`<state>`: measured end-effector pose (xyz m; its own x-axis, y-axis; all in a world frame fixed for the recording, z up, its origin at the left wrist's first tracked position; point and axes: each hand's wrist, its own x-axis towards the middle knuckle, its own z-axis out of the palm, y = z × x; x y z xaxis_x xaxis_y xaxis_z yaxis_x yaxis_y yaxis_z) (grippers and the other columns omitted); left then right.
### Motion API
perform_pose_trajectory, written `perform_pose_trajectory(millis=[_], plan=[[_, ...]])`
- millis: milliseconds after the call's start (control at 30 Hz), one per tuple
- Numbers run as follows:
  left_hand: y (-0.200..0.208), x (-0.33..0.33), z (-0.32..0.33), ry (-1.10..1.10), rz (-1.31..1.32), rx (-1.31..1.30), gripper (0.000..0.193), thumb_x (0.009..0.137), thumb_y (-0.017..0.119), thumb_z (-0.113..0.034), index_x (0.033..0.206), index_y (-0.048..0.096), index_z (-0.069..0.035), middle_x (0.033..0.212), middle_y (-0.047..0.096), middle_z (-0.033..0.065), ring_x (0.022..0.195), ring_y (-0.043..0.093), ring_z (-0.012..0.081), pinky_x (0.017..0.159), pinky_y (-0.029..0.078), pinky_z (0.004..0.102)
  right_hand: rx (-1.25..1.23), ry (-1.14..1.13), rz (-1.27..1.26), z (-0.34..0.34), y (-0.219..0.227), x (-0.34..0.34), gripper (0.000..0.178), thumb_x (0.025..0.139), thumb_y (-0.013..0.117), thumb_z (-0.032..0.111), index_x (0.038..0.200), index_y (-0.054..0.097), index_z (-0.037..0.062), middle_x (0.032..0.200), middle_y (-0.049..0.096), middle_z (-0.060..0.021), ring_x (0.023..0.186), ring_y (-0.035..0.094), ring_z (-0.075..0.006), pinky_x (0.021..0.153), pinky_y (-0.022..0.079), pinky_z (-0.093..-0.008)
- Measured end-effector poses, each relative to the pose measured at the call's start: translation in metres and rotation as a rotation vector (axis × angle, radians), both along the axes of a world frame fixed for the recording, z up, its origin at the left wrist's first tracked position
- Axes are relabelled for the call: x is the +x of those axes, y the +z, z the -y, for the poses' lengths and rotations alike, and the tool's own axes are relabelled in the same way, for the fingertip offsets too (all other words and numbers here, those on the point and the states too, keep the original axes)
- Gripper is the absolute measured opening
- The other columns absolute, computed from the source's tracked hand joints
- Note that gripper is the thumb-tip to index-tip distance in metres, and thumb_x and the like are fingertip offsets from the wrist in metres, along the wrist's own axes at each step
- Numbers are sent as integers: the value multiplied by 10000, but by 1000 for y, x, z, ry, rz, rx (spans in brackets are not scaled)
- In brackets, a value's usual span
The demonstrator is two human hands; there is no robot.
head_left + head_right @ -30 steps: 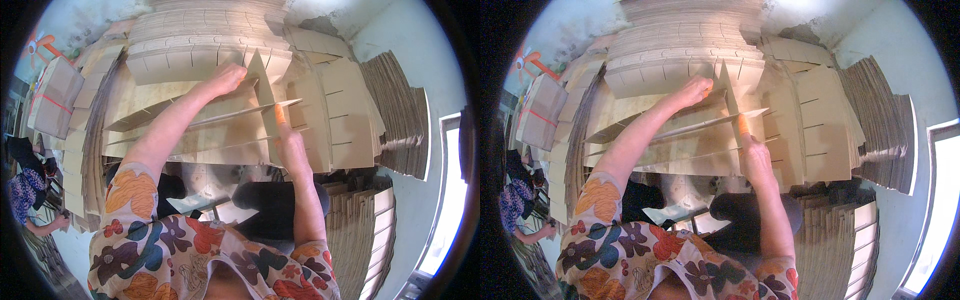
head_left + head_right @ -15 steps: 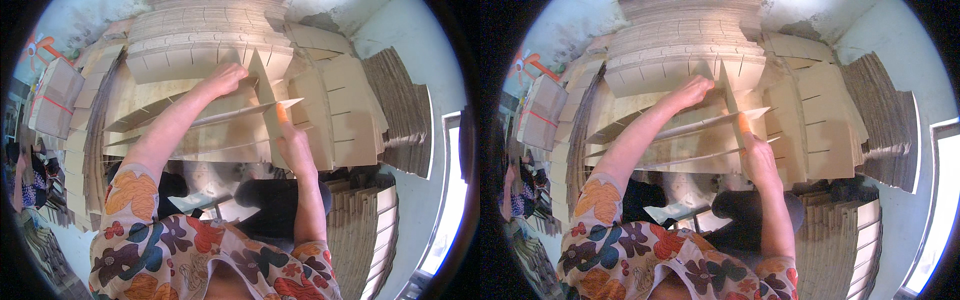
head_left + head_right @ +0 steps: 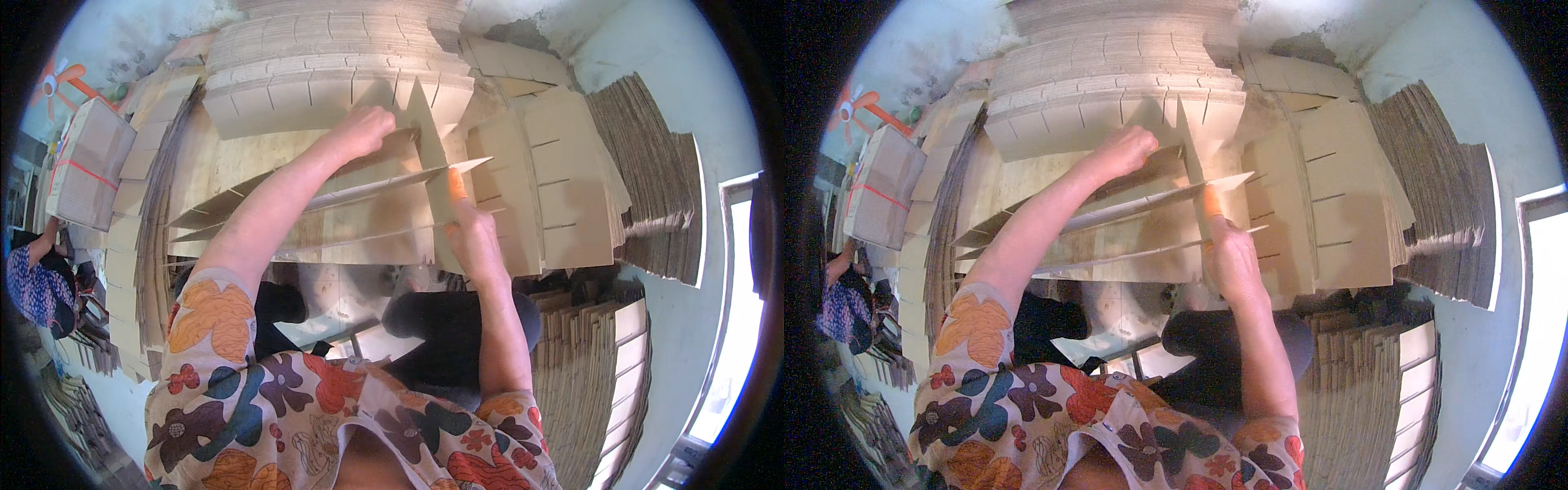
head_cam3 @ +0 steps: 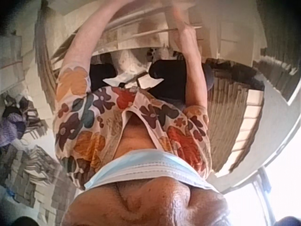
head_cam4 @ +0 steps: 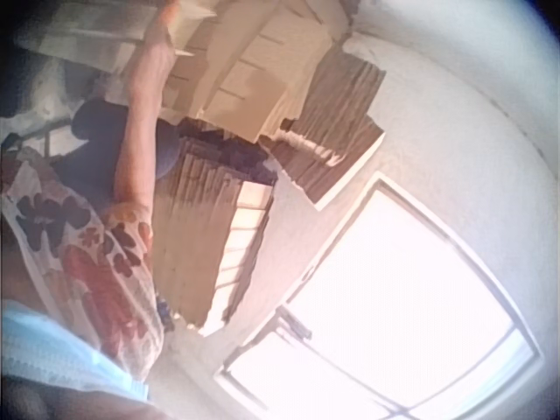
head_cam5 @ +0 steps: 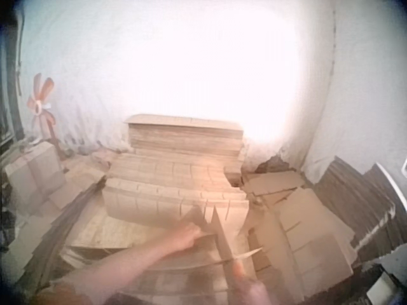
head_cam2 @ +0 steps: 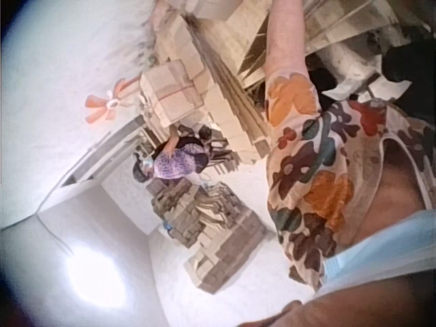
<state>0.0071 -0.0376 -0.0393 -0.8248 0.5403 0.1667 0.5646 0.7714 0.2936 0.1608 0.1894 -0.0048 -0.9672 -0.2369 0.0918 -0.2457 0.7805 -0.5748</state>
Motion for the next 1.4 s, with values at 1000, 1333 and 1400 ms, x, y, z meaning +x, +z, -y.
perform_pose_trajectory(millis=[1000,1333,1400], plan=[[-11,-15,-8,-155,156,124,107,660,621,40,737,546,34,745,571,217,746,572,392,634,446,464,47,40,23,-11,-25,5,413,702,558,-68,1109,521,-7,814,587,-269,804,581,-430,678,459,-476],[14,-3,59,-77,367,-111,328,591,723,-190,808,583,12,768,587,174,721,572,287,638,443,397,292,-14,-85,-26,-9,-4,407,759,504,2,1155,541,87,841,630,-167,789,625,-354,648,491,-457],[11,7,93,6,389,-49,282,596,723,-147,785,588,12,743,591,174,693,573,286,613,439,398,353,-61,-100,-34,-18,-11,578,750,505,-10,1302,467,157,848,634,-152,788,628,-339,655,497,-451]])
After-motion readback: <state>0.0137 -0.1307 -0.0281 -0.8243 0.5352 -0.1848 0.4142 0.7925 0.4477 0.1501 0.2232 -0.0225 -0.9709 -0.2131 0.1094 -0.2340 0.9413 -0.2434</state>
